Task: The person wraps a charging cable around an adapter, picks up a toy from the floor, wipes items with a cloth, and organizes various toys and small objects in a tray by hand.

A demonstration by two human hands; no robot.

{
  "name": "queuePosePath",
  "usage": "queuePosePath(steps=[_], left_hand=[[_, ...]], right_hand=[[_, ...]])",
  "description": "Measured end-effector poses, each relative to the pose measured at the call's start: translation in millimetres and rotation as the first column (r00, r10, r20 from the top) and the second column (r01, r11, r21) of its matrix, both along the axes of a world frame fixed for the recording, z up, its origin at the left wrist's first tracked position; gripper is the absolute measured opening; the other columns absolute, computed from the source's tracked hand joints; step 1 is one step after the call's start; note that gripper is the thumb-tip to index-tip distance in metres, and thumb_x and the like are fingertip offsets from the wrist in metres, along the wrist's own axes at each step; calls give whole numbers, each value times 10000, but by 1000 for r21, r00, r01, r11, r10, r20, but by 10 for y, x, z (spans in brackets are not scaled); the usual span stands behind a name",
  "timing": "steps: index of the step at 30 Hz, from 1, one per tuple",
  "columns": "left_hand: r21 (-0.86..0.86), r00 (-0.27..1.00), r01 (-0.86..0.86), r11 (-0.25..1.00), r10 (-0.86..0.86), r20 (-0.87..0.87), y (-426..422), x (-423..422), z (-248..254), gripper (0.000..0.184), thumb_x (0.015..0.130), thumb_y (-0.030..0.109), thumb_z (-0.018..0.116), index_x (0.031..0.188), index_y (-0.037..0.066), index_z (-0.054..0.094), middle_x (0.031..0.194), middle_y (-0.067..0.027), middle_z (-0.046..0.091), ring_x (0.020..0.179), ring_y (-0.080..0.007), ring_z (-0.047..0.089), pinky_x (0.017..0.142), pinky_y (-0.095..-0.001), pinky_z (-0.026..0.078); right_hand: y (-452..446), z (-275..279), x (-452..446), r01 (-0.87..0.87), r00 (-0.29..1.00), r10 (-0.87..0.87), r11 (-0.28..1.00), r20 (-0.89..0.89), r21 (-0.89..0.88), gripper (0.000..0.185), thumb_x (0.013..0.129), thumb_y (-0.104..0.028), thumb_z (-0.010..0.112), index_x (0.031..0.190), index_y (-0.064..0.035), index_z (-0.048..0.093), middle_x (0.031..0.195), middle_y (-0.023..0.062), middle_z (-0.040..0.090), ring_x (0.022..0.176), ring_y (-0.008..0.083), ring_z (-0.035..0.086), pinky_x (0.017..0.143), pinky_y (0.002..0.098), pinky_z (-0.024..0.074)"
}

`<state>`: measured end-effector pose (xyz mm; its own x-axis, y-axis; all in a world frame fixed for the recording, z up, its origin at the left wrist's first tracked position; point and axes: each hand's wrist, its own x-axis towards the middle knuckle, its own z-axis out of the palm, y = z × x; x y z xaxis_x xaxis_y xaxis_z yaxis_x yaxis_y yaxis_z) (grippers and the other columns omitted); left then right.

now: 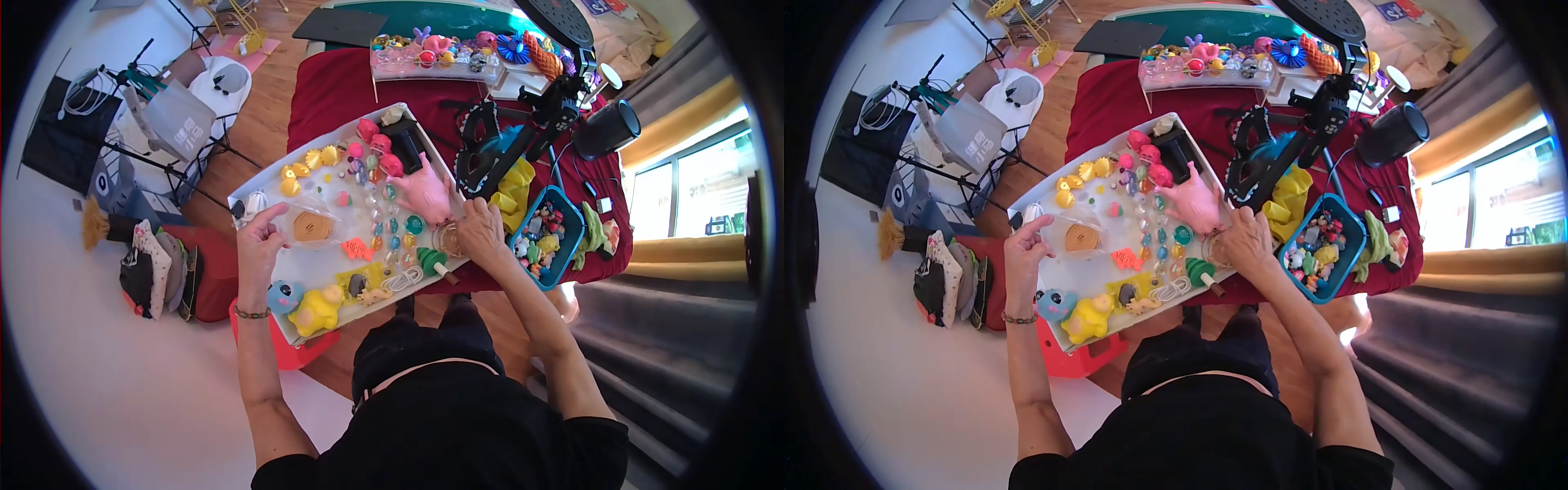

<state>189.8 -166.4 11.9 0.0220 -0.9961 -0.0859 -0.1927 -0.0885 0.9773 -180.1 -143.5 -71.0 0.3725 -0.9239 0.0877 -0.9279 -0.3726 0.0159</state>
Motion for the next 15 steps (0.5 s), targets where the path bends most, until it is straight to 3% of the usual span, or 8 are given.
queuePosePath(steps=[10,14,15], left_hand=[[7,1000,15,1000,-15,-18,41,-30,-8,442,709,-94,499,1129,-6,606,658,11,528,568,-39,477,563,-195,463],[16,1000,7,1000,-7,-2,57,-17,-18,449,701,-97,499,1129,-11,604,650,9,529,563,-39,476,558,-192,458],[15,1000,3,1000,-3,-3,51,-22,-24,450,700,-97,498,1128,-11,605,647,9,528,561,-40,475,557,-191,456]], right_hand=[[20,94,99,110,991,-102,989,84,-96,135,620,-204,615,638,-77,659,862,43,524,875,213,452,658,367,317],[-63,363,182,158,972,-118,968,201,-197,163,604,-189,638,686,-48,653,721,74,514,750,255,488,631,400,328],[-116,408,243,170,970,-140,975,200,-143,186,642,-192,634,740,-35,656,653,86,544,676,253,535,608,392,336]])
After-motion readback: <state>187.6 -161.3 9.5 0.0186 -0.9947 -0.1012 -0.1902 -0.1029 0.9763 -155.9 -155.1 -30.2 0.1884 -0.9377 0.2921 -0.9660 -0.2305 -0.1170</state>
